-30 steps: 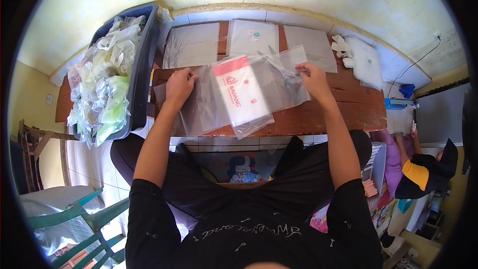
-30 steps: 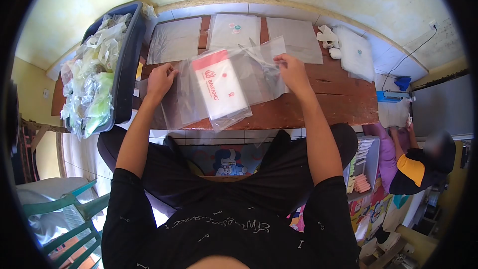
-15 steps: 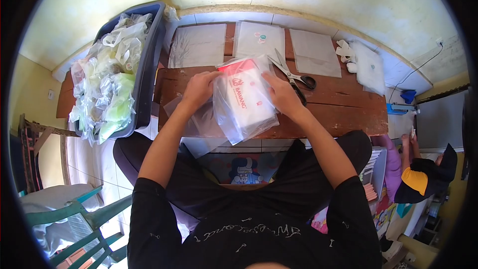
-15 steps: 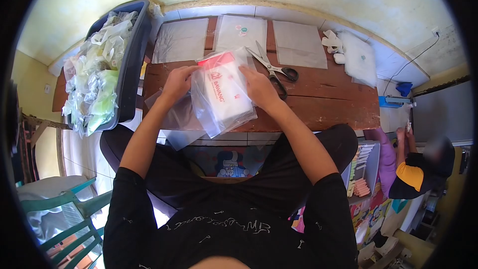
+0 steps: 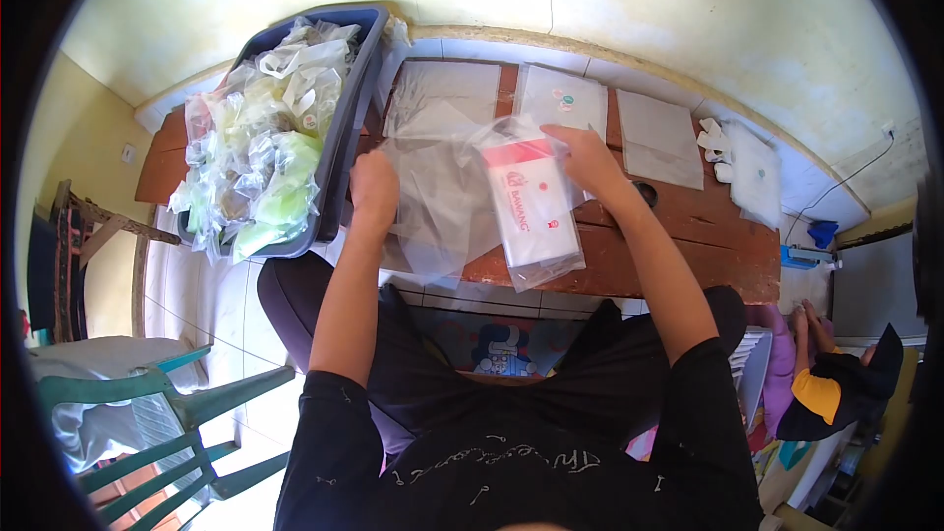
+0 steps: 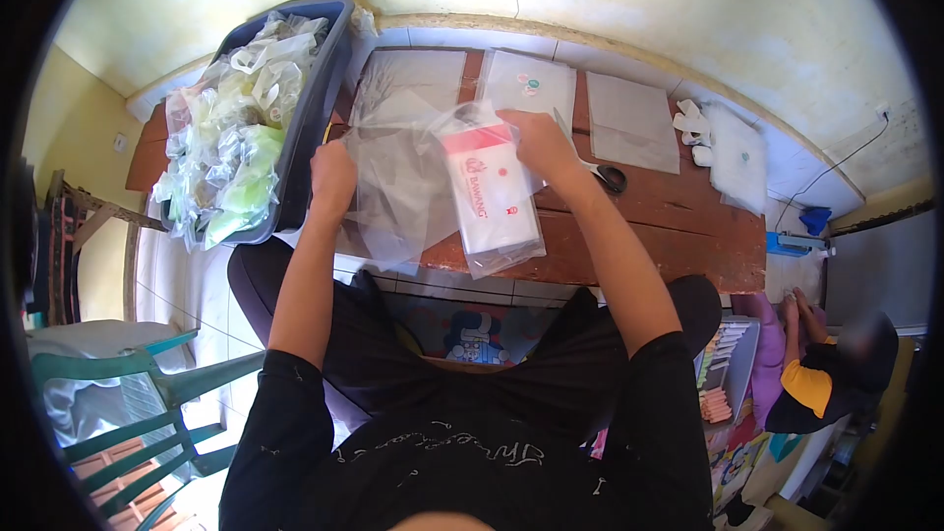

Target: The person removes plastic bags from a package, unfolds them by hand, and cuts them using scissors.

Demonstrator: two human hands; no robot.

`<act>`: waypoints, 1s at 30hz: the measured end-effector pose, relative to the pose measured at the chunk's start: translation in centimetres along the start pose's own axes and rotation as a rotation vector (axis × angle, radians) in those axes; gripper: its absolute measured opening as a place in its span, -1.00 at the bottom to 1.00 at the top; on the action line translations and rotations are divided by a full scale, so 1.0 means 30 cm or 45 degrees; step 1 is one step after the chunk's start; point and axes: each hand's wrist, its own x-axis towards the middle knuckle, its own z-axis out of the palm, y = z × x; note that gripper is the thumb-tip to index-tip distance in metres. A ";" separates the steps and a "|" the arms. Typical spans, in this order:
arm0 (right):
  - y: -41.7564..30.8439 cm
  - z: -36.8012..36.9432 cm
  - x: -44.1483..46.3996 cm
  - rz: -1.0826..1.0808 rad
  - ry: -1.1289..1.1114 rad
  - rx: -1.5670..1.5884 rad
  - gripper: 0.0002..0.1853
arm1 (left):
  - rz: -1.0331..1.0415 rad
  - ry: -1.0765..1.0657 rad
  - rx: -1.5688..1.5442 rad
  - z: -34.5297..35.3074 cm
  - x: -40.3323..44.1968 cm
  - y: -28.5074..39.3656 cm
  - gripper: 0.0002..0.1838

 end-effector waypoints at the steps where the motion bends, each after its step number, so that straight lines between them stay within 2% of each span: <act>1: 0.007 -0.020 0.008 0.001 -0.002 -0.004 -0.48 | -0.038 -0.019 -0.042 0.001 0.010 -0.016 -0.82; 3: 0.004 -0.066 0.021 -0.005 -0.028 -0.131 -0.52 | -0.068 -0.037 -0.092 -0.003 0.005 -0.007 -0.81; 5: -0.012 -0.114 0.021 0.058 -0.058 -0.034 -0.52 | 0.105 0.343 0.149 -0.011 -0.035 0.041 -0.67; 6: -0.025 -0.136 0.017 0.116 -0.090 0.074 -0.52 | 0.113 0.340 0.144 -0.009 -0.041 0.067 -0.67; 8: -0.041 -0.169 0.009 0.101 -0.146 0.123 -0.50 | 0.539 0.691 0.032 -0.005 -0.047 0.121 -0.45; 9: -0.051 -0.188 0.007 0.079 -0.205 0.175 -0.48 | 0.548 0.693 0.026 0.008 -0.038 0.153 -0.45; 11: -0.100 -0.216 0.007 0.096 -0.305 0.315 -0.49 | 0.788 0.162 -0.886 0.043 -0.031 0.220 -0.35; 13: -0.153 -0.240 0.016 0.108 -0.403 0.452 -0.49 | 0.816 0.076 -0.993 0.035 -0.062 0.300 -0.36; 15: -0.191 -0.274 0.025 0.075 -0.517 0.768 -0.45 | 0.848 -0.010 -1.102 0.035 -0.075 0.334 -0.37; 17: -0.215 -0.324 0.033 0.115 -0.397 0.819 -0.45 | 0.668 -0.634 -1.593 0.057 -0.076 0.342 -0.52; 18: -0.219 -0.337 0.038 0.148 -0.289 0.881 -0.45 | 0.670 -0.640 -1.597 0.065 -0.069 0.332 -0.52; 19: -0.210 -0.350 0.043 0.151 -0.289 0.879 -0.45 | 0.583 -0.819 -1.557 0.069 -0.056 0.314 -0.60; 20: -0.193 -0.372 0.048 0.230 -0.156 0.862 -0.47 | 0.493 -0.992 -1.511 0.076 -0.047 0.301 -0.68; 21: -0.174 -0.394 0.054 0.307 -0.024 0.844 -0.49 | 0.492 -0.991 -1.511 0.072 -0.059 0.297 -0.68; 22: -0.146 -0.410 0.057 0.303 -0.023 0.843 -0.49 | 0.419 -1.046 -1.585 0.065 -0.078 0.290 -0.71; 24: -0.064 -0.424 0.052 0.476 0.084 0.753 -0.51 | 0.348 -1.103 -1.657 0.063 -0.114 0.281 -0.74; 26: 0.004 -0.432 0.047 0.493 0.082 0.645 -0.53 | 0.407 -1.196 -1.426 0.081 -0.141 0.273 -0.78; 30: 0.045 -0.486 0.061 0.427 0.081 0.309 -0.65 | 0.350 -1.309 -1.358 0.104 -0.154 0.270 -0.78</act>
